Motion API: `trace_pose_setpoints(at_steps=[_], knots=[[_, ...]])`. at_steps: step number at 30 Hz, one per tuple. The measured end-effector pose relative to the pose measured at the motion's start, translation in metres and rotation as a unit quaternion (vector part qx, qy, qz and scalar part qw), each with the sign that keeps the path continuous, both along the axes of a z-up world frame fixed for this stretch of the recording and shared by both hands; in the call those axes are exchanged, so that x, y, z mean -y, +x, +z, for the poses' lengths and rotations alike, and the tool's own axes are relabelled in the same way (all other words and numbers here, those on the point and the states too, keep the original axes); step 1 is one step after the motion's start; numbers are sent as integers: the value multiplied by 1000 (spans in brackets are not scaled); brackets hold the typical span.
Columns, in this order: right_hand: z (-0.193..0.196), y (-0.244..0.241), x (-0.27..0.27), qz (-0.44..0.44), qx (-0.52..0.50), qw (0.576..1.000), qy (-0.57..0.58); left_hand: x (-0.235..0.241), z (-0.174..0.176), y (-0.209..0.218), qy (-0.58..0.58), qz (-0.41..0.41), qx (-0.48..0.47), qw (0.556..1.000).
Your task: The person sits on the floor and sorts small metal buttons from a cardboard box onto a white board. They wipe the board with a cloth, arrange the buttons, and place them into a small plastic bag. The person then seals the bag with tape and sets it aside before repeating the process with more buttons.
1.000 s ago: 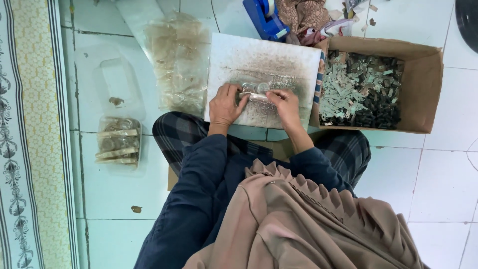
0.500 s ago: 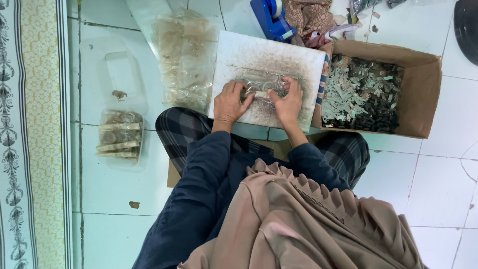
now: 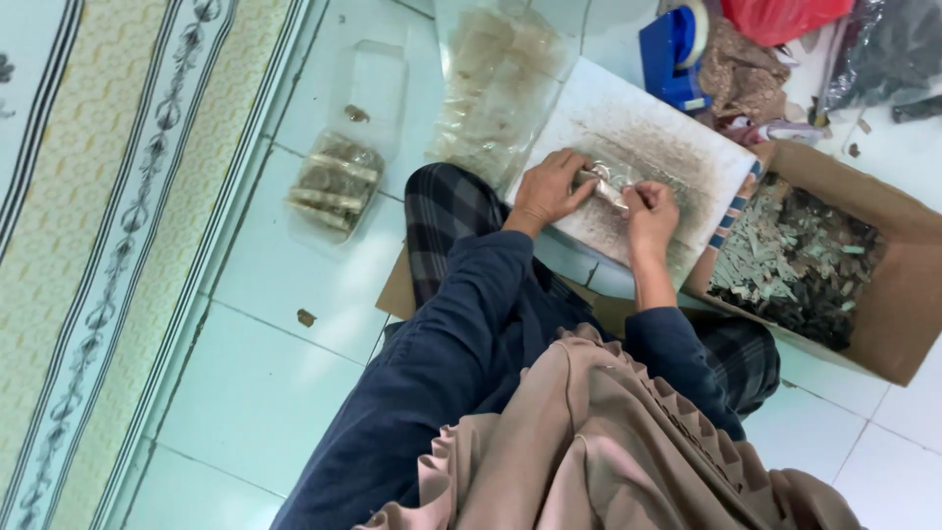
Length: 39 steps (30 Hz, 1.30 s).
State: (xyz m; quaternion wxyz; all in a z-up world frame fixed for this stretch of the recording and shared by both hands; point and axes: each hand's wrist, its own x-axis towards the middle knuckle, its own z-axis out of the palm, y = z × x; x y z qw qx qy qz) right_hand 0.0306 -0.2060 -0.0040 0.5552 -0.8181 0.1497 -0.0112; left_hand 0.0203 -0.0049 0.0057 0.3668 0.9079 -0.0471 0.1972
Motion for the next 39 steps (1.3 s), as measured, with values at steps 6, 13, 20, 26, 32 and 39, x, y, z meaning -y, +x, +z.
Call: trace_pose_setpoints(at_steps=[6,13,20,26,32,39], knots=[[48,-23,-49,0,11,983,184,-6,5,-32,-353,76,-156,919],[67,-42,-161,174,-10,964,198,-105,3,-75,-597,180,-114,774],[43,-58,-270,403,-72,908,92,-220,-13,-131,-525,311,-84,788],[42,-58,-323,485,-75,871,1,-274,27,-137,-428,346,-99,829],[29,-59,-356,554,-45,831,-16,-312,29,-120,-258,359,-176,879],[26,-66,-366,645,-26,753,-131,-312,9,-111,41,369,-276,887]])
